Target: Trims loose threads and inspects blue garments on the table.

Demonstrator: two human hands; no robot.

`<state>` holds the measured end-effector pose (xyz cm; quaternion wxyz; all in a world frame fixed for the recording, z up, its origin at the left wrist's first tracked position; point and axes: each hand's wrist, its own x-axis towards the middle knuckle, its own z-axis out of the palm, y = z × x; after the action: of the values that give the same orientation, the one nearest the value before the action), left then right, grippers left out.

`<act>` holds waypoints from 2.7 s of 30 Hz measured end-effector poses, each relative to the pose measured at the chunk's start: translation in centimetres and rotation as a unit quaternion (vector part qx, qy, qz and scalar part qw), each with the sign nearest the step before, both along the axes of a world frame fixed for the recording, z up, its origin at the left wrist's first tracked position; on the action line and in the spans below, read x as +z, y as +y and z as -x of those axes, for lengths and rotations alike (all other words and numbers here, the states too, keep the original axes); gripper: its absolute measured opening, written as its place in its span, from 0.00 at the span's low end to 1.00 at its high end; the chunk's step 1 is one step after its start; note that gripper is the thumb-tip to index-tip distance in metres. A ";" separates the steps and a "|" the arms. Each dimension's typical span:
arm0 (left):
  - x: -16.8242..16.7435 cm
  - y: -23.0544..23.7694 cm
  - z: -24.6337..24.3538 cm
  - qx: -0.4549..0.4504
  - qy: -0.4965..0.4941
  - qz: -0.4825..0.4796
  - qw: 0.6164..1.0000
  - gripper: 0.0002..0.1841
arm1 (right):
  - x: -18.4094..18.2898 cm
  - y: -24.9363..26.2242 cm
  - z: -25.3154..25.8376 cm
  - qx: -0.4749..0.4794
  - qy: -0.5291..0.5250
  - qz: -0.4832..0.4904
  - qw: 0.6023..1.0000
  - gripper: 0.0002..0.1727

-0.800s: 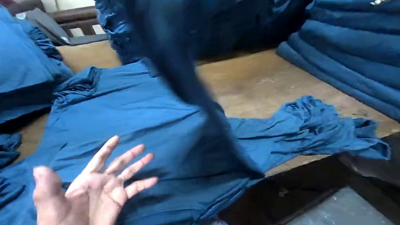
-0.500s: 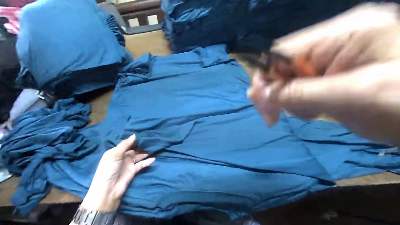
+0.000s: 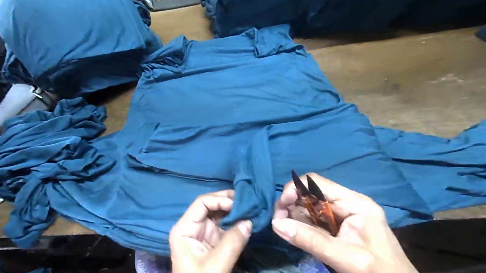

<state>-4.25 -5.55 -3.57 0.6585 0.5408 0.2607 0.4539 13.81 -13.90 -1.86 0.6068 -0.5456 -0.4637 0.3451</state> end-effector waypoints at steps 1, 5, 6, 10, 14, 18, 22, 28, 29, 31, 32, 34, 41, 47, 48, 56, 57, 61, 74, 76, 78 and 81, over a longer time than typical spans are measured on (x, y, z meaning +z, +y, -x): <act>-0.6 -0.9 0.1 -0.018 -0.025 0.010 0.999 0.19 | -0.5 0.3 0.3 -0.010 -0.003 0.008 1.000 0.18; -1.2 -2.4 0.0 0.027 -0.001 -0.020 0.999 0.29 | -2.2 0.2 0.9 -0.016 -0.027 0.025 0.999 0.21; -1.4 -2.2 0.0 0.049 0.037 -0.060 0.996 0.32 | -2.4 -0.1 1.0 -0.009 -0.031 0.018 0.999 0.20; -1.1 -1.4 0.5 0.075 0.100 -0.097 0.987 0.19 | -3.2 -1.6 0.3 0.002 -0.048 -0.014 0.999 0.13; -1.4 -1.3 0.5 0.066 0.070 -0.036 0.995 0.13 | -3.6 -3.3 -1.5 0.025 -0.073 0.037 0.996 0.10; -1.8 -2.4 0.2 0.064 0.061 -0.072 0.993 0.13 | -2.4 -3.9 -0.8 -0.016 -0.121 0.006 0.993 0.20; -1.1 -3.1 -0.1 0.042 0.055 -0.146 0.987 0.22 | -3.2 -2.2 0.1 -0.036 -0.203 -0.043 0.978 0.15; -0.6 -0.8 0.0 0.078 0.239 -0.366 0.896 0.20 | -1.0 -3.1 -1.7 0.068 0.213 -0.007 0.975 0.06; -0.6 -0.7 -0.2 0.071 0.251 -0.366 0.893 0.17 | -0.5 -3.1 -1.8 0.080 0.280 0.010 0.957 0.07; -0.7 -0.9 -0.4 0.040 0.232 -0.335 0.912 0.11 | 0.6 -3.0 -1.6 0.064 0.356 0.058 0.930 0.08; -0.6 -1.1 -0.5 0.010 0.199 -0.288 0.937 0.10 | 1.4 -2.7 -1.2 0.019 0.367 0.091 0.926 0.10; -0.4 -1.3 -0.5 -0.064 0.088 -0.099 0.989 0.09 | 1.2 -2.6 -1.0 -0.018 0.360 0.122 0.925 0.14; -1.0 -0.7 -0.3 -0.201 -0.238 0.338 0.888 0.12 | -0.4 -3.0 -1.2 -0.021 0.339 0.164 0.926 0.10; -0.1 -0.7 -1.3 -0.149 -0.107 0.249 0.951 0.18 | -0.7 -3.1 -1.5 0.016 0.331 0.164 0.929 0.09; -0.1 -0.7 -1.4 -0.144 -0.084 0.225 0.960 0.19 | -0.9 -3.1 -1.6 0.012 0.317 0.153 0.936 0.10; 0.4 -1.6 -1.2 -0.101 0.112 -0.088 0.985 0.30 | -1.9 -4.3 -4.7 0.022 -0.083 -0.007 0.996 0.19; 0.6 -1.7 -1.2 -0.106 0.123 -0.108 0.981 0.31 | -1.6 -4.3 -4.5 0.032 -0.111 -0.018 0.993 0.20; 0.8 -2.1 -1.0 -0.124 0.148 -0.173 0.966 0.35 | -1.8 -4.1 -3.0 0.041 -0.132 -0.048 0.989 0.14; 1.7 -3.0 0.0 -0.141 0.137 -0.077 0.977 0.09 | -2.1 -6.5 -3.0 0.116 -0.215 -0.119 0.962 0.05; 2.0 -3.3 0.0 -0.148 0.122 -0.027 0.981 0.13 | -2.2 -7.5 -2.4 0.088 -0.264 -0.128 0.952 0.06; 1.9 -3.5 -0.4 -0.136 0.112 0.012 0.984 0.19 | -2.7 -8.0 -2.0 0.066 -0.311 -0.132 0.939 0.08; 1.3 -3.9 -0.7 -0.114 0.119 0.019 0.986 0.21 | -3.5 -7.8 -1.1 0.044 -0.382 -0.132 0.914 0.06</act>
<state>-3.55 -9.41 -2.28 0.6801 0.6050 0.2823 0.3029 14.94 -21.71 -5.33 0.4338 -0.5302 -0.7249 0.0721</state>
